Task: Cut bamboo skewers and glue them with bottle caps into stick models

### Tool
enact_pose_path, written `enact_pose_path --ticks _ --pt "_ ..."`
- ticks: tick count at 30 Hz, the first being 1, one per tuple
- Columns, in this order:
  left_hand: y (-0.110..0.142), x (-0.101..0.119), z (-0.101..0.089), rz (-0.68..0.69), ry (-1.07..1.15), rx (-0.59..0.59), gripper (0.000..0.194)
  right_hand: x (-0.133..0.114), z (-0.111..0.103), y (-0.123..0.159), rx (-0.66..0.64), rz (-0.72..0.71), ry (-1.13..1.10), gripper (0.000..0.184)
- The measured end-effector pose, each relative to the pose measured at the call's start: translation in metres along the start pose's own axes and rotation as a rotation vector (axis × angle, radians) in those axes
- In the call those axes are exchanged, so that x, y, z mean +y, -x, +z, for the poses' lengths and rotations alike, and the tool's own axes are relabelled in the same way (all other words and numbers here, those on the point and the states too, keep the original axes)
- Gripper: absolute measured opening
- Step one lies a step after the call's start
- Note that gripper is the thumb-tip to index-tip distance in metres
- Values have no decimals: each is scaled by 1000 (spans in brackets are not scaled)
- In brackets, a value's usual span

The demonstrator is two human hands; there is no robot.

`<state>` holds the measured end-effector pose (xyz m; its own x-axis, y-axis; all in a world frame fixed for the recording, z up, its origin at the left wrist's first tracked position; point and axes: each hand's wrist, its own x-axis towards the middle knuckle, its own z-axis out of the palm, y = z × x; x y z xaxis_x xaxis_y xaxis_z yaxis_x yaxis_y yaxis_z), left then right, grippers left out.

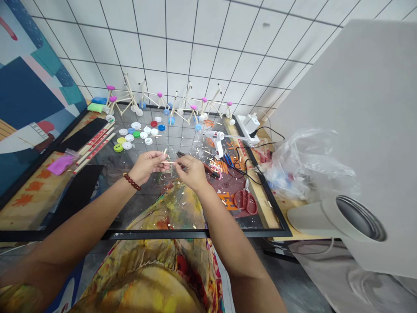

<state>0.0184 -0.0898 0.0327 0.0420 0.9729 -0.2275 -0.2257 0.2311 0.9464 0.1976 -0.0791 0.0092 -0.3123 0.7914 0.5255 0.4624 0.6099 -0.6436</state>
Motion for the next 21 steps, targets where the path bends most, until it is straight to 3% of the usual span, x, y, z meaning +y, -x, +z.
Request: enact_pose_path --ticks 2,6,13,21 --pt "0 0 1 2 11 24 20 -4 -2 2 -36 -56 131 16" --pt "-2 0 0 24 90 68 17 -8 -3 3 5 -37 246 17" --pt "-5 1 -6 36 231 3 16 -8 1 4 4 -38 167 23" --pt "-6 0 -7 8 215 23 17 -10 2 4 30 -1 216 22"
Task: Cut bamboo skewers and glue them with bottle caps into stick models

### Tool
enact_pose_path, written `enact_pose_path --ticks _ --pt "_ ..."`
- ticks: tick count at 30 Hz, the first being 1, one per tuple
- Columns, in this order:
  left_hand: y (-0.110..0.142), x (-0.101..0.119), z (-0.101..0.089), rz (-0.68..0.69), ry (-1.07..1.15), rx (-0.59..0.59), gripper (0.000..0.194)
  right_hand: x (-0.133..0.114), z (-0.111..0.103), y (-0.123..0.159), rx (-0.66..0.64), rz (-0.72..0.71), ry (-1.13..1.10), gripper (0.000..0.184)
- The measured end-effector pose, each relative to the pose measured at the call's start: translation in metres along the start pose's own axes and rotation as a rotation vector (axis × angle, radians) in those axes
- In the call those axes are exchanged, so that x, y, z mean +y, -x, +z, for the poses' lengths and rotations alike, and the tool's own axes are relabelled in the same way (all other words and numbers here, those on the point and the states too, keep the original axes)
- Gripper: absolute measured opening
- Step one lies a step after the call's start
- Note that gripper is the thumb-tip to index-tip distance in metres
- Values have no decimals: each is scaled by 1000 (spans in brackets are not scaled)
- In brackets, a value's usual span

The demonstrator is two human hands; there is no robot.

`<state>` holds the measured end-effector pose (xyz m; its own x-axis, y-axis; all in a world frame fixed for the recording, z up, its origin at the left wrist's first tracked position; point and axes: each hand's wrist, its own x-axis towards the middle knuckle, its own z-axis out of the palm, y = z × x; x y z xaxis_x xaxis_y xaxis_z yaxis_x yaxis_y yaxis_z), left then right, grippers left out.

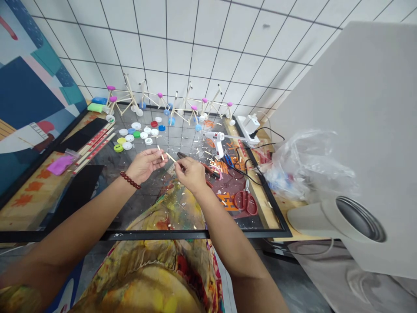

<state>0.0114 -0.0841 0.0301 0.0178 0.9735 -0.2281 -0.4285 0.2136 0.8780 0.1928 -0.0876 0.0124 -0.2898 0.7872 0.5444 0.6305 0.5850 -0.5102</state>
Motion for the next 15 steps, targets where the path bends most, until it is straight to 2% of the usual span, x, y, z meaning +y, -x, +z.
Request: enact_pose_path --ticks 3,8,15 --pt "-1 0 0 20 4 15 19 0 0 0 11 10 9 19" --pt "-2 -1 0 56 9 38 19 2 1 -1 98 72 -75 19" --pt "2 -5 4 31 11 -58 31 -2 6 1 3 59 -135 23"
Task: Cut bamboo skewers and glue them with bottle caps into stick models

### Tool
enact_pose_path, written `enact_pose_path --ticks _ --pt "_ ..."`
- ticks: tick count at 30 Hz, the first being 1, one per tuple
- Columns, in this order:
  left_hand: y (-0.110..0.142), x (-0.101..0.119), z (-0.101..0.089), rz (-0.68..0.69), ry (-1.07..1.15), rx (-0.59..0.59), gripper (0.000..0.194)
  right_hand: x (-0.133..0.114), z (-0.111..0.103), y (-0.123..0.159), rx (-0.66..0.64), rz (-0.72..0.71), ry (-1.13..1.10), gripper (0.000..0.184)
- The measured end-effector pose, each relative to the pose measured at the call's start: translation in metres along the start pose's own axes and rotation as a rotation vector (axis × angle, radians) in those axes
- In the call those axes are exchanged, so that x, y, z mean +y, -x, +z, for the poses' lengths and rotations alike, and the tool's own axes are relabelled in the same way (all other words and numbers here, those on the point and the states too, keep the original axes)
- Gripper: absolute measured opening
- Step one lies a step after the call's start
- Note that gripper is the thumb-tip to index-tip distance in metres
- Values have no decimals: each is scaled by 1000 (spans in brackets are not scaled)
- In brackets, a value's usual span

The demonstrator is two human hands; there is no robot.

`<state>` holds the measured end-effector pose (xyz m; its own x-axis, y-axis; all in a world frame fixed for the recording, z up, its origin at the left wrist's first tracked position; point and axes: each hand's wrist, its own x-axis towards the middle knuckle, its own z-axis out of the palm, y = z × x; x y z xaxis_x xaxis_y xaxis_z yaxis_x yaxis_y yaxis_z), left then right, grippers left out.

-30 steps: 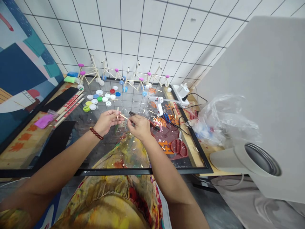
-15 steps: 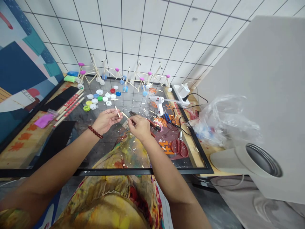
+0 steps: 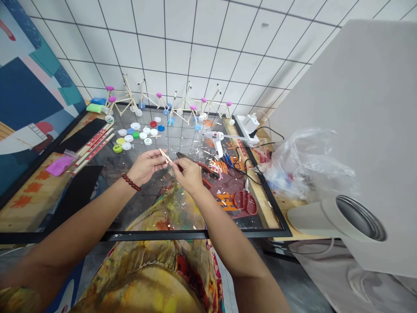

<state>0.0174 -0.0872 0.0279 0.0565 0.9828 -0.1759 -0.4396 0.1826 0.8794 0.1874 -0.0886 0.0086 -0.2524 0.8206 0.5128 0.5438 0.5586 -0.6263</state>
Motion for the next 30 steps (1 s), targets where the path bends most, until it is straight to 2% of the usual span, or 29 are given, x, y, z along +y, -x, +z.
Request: enact_pose_path --ticks 9,17,23,26,30 --pt "0 -3 -2 1 -72 -32 38 1 2 1 -39 -11 -47 23" --pt "0 -2 -2 16 -119 -99 36 2 3 1 -121 -42 -19 22" --pt "-2 -1 -5 24 -90 -72 33 2 4 2 -104 -6 -90 17" --pt "-2 -1 -5 25 -94 -68 32 3 4 1 -97 -50 -82 13" --pt "-2 -3 -5 31 -107 -75 32 5 5 1 -98 -94 -51 16"
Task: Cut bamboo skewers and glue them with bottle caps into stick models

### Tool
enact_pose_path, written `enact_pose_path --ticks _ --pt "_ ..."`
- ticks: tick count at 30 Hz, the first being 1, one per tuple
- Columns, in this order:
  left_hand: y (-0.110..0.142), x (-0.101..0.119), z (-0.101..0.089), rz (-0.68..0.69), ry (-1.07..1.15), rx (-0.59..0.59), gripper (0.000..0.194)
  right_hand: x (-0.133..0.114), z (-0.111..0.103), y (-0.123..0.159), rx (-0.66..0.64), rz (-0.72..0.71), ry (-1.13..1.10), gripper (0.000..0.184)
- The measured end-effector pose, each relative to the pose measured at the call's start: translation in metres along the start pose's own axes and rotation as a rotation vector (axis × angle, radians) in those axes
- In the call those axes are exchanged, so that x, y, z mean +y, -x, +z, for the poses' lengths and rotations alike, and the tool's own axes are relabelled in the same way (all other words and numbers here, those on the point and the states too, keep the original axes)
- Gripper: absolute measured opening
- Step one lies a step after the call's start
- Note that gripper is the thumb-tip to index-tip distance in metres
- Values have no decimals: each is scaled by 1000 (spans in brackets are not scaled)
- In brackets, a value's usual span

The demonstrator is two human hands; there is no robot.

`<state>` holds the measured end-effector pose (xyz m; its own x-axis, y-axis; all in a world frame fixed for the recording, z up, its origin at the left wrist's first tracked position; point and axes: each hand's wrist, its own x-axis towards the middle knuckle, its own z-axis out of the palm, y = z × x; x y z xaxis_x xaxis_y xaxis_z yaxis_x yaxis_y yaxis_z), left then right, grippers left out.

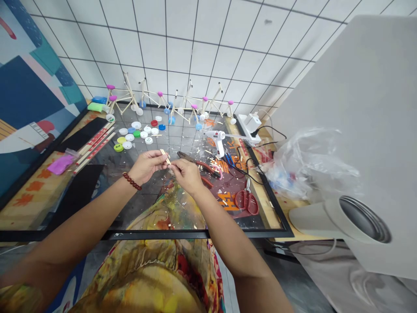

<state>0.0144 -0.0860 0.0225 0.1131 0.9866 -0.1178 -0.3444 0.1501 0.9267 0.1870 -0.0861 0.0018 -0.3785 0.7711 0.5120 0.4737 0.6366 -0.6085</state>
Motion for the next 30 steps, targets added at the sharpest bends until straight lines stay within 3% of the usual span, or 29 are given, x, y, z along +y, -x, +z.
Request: enact_pose_path --ticks 9,19,22,24,27,30 --pt "1 0 1 2 -33 -8 33 0 -1 1 -21 12 41 17" --pt "1 -4 5 35 -35 34 33 -6 -1 -3 43 96 -110 20" --pt "0 -5 5 96 -194 33 25 -4 -6 -4 10 109 -78 22" --pt "2 -2 3 238 -422 33 25 -2 -10 -3 -35 102 -3 21" --pt "7 4 0 437 -837 -79 27 0 -13 -2 -99 59 128 18" --pt "12 6 1 390 -969 -135 12 2 -11 -2 -77 74 112 13"
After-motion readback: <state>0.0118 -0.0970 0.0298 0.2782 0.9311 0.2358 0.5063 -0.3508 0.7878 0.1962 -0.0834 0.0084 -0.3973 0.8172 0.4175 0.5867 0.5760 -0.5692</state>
